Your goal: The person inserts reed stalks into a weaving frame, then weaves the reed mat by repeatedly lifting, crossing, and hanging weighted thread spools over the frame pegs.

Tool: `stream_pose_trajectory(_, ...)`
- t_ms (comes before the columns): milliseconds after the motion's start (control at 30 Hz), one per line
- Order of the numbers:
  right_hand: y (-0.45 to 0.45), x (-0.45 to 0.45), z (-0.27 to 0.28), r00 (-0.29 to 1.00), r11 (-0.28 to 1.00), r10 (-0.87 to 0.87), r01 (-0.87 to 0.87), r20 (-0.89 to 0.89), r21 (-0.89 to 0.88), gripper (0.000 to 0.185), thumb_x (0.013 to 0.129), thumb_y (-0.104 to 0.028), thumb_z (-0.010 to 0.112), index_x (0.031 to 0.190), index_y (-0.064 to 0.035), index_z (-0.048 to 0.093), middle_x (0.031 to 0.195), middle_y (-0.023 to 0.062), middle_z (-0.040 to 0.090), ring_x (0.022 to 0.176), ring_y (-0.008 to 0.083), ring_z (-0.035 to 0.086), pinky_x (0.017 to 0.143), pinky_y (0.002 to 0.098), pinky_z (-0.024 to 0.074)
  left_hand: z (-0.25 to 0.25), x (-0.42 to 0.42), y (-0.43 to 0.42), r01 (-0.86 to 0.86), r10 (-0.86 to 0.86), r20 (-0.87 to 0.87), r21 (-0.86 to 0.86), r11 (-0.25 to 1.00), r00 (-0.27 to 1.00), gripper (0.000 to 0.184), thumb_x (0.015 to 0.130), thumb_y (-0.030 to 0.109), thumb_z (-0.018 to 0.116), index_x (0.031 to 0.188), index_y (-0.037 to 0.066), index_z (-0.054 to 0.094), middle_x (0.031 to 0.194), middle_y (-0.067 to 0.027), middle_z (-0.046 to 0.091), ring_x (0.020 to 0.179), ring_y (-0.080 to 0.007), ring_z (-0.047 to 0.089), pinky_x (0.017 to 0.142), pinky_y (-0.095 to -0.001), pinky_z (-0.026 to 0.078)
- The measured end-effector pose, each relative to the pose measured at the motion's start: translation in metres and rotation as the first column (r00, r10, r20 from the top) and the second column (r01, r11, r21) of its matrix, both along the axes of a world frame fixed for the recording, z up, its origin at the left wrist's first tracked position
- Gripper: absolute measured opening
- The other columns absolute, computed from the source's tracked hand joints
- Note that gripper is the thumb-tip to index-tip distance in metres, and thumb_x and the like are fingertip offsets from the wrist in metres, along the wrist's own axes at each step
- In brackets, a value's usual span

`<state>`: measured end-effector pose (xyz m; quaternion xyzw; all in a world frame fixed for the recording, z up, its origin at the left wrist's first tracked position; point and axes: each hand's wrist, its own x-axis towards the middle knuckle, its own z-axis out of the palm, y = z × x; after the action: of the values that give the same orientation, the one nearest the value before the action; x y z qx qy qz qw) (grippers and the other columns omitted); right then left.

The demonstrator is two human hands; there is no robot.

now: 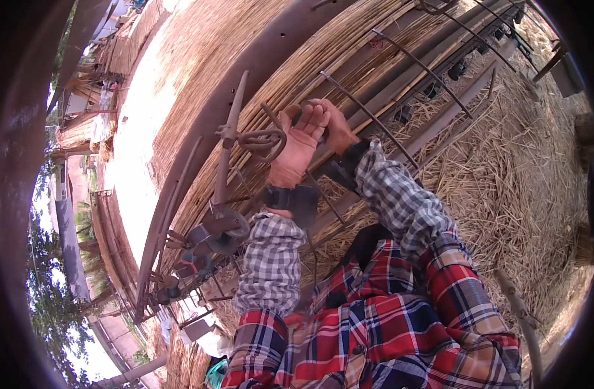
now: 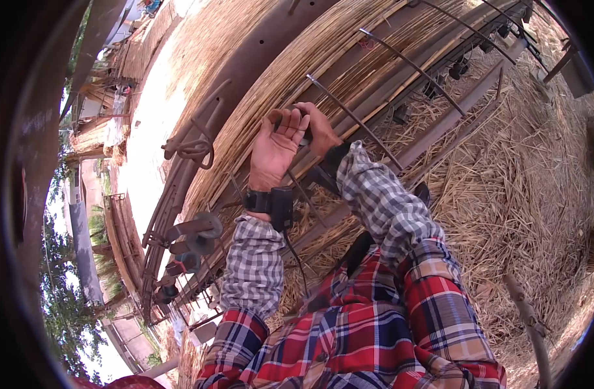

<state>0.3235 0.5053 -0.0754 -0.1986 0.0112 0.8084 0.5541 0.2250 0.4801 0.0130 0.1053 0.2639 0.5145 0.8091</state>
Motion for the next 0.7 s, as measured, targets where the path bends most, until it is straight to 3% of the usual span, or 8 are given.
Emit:
stream_pose_trajectory(100, 0.019, 0.000, 0.007, 0.986, 0.996, 0.027, -0.041, -0.167, -0.082, 0.033, 0.097, -0.034, 0.046, 0.094, -0.0059, 0.064, 0.082, 0.0079, 0.068, 0.075, 0.0223, 0.066, 0.072, 0.0321, 0.0557, -0.010, -0.007, -0.009, -0.067, 0.067, 0.007, 0.031, 0.997, 0.998, 0.030, 0.102, 0.029, 0.046, 0.105, 0.002, 0.059, 0.103, -0.0143, 0.068, 0.111, -0.0315, 0.061, 0.111, -0.0506, 0.040)
stream_pose_trajectory(233, 0.020, 0.002, 0.009, 0.963, 0.979, -0.042, 0.092, -0.266, 0.182, 0.042, 0.096, -0.039, 0.049, 0.094, 0.0010, 0.062, 0.087, 0.0143, 0.066, 0.077, 0.0245, 0.065, 0.076, 0.0346, 0.0563, -0.025, -0.019, -0.017, -0.058, 0.060, -0.099, 0.024, 0.998, 0.993, 0.030, 0.103, 0.029, 0.044, 0.091, 0.004, 0.055, 0.074, -0.0052, 0.058, 0.087, -0.0259, 0.063, 0.093, -0.0439, 0.050)
stream_pose_trajectory(267, 0.023, 0.001, 0.011, 0.878, 0.988, 0.006, 0.071, -0.479, 0.141, 0.046, 0.097, -0.041, 0.047, 0.095, 0.0019, 0.062, 0.090, 0.0157, 0.065, 0.079, 0.0261, 0.064, 0.078, 0.0372, 0.0559, -0.008, -0.010, -0.017, -0.114, 0.084, -0.258, -0.105, 0.988, 0.962, 0.031, 0.103, 0.031, 0.045, 0.086, 0.006, 0.052, 0.064, -0.0009, 0.045, 0.067, -0.0195, 0.054, 0.080, -0.0403, 0.049)
stream_pose_trajectory(333, 0.022, 0.001, 0.011, 0.659, 0.997, 0.049, 0.007, -0.750, 0.072, 0.049, 0.098, -0.045, 0.044, 0.094, 0.0016, 0.059, 0.093, 0.0193, 0.064, 0.084, 0.0323, 0.063, 0.080, 0.0451, 0.0552, -0.006, -0.013, -0.012, -0.115, 0.091, -0.389, -0.037, 0.993, 0.917, 0.031, 0.103, 0.032, 0.045, 0.086, 0.007, 0.052, 0.063, -0.0001, 0.044, 0.061, -0.0162, 0.048, 0.073, -0.0369, 0.047)
stream_pose_trajectory(500, -0.012, 0.019, 0.001, 0.740, 0.921, 0.305, -0.068, -0.600, 0.385, 0.042, 0.097, -0.034, 0.048, 0.110, 0.0043, 0.060, 0.097, 0.0176, 0.062, 0.093, 0.0297, 0.062, 0.086, 0.0452, 0.0534, 0.020, -0.023, 0.007, -0.129, 0.128, -0.632, 0.045, 0.991, 0.765, 0.031, 0.103, 0.033, 0.045, 0.087, 0.008, 0.052, 0.061, 0.0015, 0.040, 0.049, -0.0086, 0.033, 0.056, -0.0278, 0.041)
stream_pose_trajectory(567, -0.034, 0.024, -0.001, 0.793, 0.985, 0.168, -0.158, -0.585, 0.068, 0.044, 0.098, -0.031, 0.041, 0.116, 0.0048, 0.058, 0.100, 0.0165, 0.063, 0.096, 0.0294, 0.063, 0.087, 0.0449, 0.0532, 0.017, -0.031, 0.027, 0.119, 0.175, -0.835, 0.274, 0.954, 0.521, 0.030, 0.103, 0.032, 0.045, 0.087, 0.008, 0.052, 0.061, 0.0023, 0.041, 0.047, -0.0061, 0.031, 0.049, -0.0234, 0.035)
stream_pose_trajectory(600, -0.040, 0.027, 0.001, 0.899, 0.991, 0.095, -0.125, -0.428, -0.042, 0.043, 0.097, -0.029, 0.041, 0.120, 0.0037, 0.057, 0.102, 0.0152, 0.065, 0.097, 0.0280, 0.064, 0.086, 0.0429, 0.0539, 0.024, -0.021, 0.028, 0.120, 0.069, -0.812, 0.168, 0.978, 0.580, 0.029, 0.103, 0.030, 0.046, 0.088, 0.007, 0.053, 0.062, 0.0027, 0.042, 0.047, -0.0057, 0.032, 0.050, -0.0228, 0.035)
stream_pose_trajectory(700, -0.052, 0.047, -0.008, 0.939, 0.982, 0.180, -0.189, -0.294, 0.000, 0.039, 0.096, -0.026, 0.043, 0.119, 0.0026, 0.057, 0.104, 0.0139, 0.066, 0.096, 0.0264, 0.065, 0.083, 0.0390, 0.0549, 0.020, -0.024, 0.053, 0.262, 0.024, -0.869, 0.174, 0.949, 0.494, 0.027, 0.103, 0.029, 0.047, 0.091, 0.006, 0.055, 0.065, 0.0026, 0.044, 0.048, -0.0054, 0.033, 0.049, -0.0228, 0.034)
